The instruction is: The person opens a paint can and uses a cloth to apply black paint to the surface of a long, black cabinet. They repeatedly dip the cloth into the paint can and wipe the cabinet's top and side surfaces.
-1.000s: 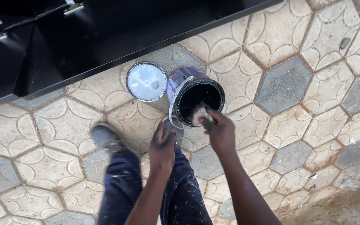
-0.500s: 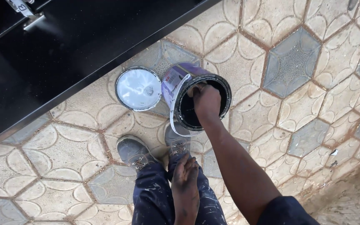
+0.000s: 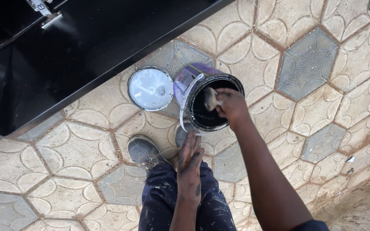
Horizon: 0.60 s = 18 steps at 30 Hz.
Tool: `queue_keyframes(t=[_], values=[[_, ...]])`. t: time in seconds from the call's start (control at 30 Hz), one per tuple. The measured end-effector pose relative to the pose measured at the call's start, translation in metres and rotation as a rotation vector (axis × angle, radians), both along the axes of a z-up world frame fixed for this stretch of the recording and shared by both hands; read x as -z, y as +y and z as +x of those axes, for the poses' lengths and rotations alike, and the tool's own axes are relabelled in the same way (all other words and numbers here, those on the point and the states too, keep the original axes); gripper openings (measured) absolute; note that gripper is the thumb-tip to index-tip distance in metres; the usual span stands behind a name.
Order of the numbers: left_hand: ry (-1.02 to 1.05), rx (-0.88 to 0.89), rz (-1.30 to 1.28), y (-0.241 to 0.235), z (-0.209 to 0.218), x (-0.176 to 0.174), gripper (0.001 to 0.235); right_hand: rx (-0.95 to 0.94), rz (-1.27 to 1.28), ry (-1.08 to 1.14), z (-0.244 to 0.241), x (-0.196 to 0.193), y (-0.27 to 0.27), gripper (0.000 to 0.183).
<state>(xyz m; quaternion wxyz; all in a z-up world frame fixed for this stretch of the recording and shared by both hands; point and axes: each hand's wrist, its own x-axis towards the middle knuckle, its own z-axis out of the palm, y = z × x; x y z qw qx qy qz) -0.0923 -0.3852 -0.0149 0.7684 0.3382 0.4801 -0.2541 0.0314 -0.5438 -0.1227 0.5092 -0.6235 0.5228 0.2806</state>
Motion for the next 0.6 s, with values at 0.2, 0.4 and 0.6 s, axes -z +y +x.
queue_keyframes(t=[0.2, 0.4, 0.6], values=[[-0.038, -0.068, -0.020, -0.007, 0.006, 0.026, 0.068, 0.004, 0.118, 0.102, -0.006, -0.035, -0.001, 0.021], [-0.130, -0.146, -0.151, -0.011, 0.011, 0.035, 0.078, -0.225, 0.102, -0.092, -0.032, -0.007, 0.010, 0.011], [-0.168, -0.134, -0.210, -0.008, 0.013, 0.034, 0.080, -0.251, 0.164, -0.166, -0.036, -0.004, 0.014, 0.017]])
